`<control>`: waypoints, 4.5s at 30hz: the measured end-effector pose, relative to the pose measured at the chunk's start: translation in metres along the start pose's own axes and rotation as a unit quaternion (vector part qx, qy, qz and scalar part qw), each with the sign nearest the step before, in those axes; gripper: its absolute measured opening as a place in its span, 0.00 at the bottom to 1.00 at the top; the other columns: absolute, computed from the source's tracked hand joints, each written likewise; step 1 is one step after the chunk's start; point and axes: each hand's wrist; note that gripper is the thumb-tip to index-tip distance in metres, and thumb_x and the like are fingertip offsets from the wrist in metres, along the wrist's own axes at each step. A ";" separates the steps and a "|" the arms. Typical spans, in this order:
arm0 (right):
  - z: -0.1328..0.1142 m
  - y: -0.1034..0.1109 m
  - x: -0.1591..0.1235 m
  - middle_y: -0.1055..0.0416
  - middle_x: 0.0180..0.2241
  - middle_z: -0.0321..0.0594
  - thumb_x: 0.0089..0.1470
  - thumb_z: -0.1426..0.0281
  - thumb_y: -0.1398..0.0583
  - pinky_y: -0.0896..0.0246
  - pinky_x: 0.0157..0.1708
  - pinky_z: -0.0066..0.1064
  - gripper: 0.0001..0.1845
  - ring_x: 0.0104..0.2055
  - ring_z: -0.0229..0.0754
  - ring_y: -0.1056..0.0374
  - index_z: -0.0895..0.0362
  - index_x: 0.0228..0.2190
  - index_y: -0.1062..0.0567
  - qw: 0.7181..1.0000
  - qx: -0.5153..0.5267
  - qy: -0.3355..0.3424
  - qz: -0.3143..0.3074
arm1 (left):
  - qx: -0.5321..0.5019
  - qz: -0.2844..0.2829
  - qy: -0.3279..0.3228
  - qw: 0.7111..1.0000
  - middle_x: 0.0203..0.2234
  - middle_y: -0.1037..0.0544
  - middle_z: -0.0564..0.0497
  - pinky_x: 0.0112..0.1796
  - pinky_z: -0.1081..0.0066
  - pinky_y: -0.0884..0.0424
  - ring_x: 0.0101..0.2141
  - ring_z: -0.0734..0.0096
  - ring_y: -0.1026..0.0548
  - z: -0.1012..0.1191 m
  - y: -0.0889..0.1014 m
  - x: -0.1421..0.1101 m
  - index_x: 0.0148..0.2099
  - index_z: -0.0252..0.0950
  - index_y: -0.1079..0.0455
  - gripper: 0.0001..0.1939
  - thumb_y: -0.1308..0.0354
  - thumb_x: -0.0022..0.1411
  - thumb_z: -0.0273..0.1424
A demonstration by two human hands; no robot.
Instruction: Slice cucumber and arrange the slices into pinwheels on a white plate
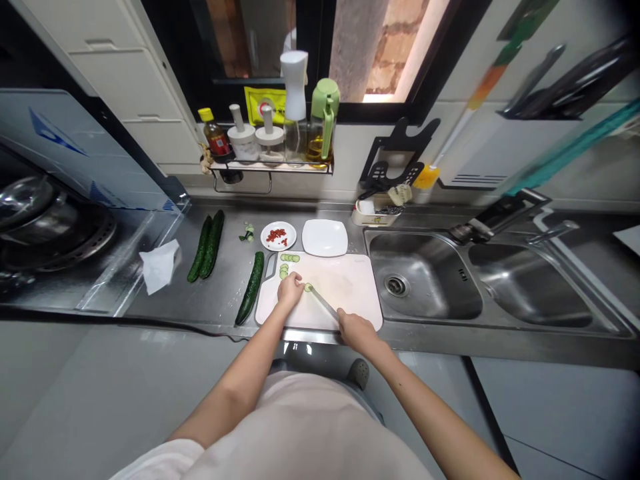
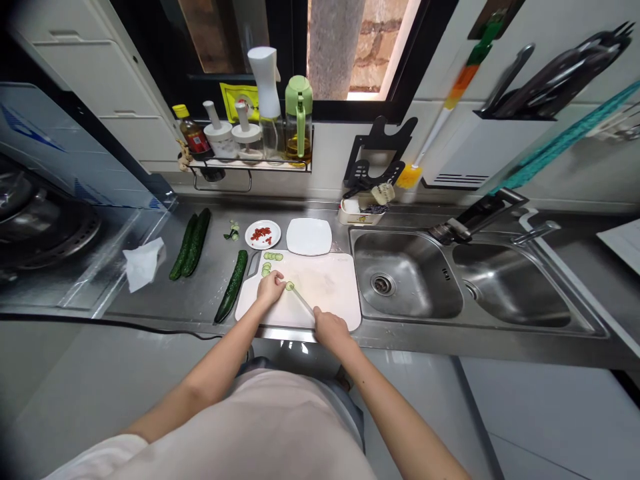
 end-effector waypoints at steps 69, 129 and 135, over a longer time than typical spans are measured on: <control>0.012 0.026 0.017 0.25 0.41 0.54 0.59 0.79 0.51 0.38 0.41 0.35 0.17 0.46 0.48 0.28 0.58 0.49 0.33 0.995 -0.078 0.051 0.023 | 0.009 -0.015 -0.001 1.000 0.31 0.24 0.52 0.38 0.72 0.35 0.36 0.68 0.25 0.002 0.003 0.000 0.42 0.40 0.30 0.09 0.41 0.57 0.29; 0.030 -0.010 0.022 0.26 0.40 0.49 0.64 0.66 0.58 0.43 0.37 0.34 0.16 0.43 0.48 0.29 0.56 0.47 0.36 0.970 0.130 -0.188 0.090 | 0.022 0.026 -0.049 0.998 0.36 0.23 0.51 0.36 0.73 0.38 0.37 0.70 0.28 0.015 -0.008 -0.031 0.38 0.40 0.29 0.04 0.45 0.62 0.31; 0.030 -0.011 0.023 0.26 0.40 0.48 0.63 0.67 0.57 0.42 0.37 0.34 0.16 0.43 0.48 0.29 0.55 0.47 0.36 0.970 0.131 -0.181 0.092 | -0.025 0.027 -0.019 0.999 0.33 0.22 0.53 0.33 0.74 0.39 0.34 0.72 0.27 0.003 0.005 -0.032 0.38 0.41 0.28 0.07 0.43 0.60 0.37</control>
Point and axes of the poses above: each hand's wrist, its own x-axis towards the middle knuckle, its own y-axis out of the back of the hand, z = x × y
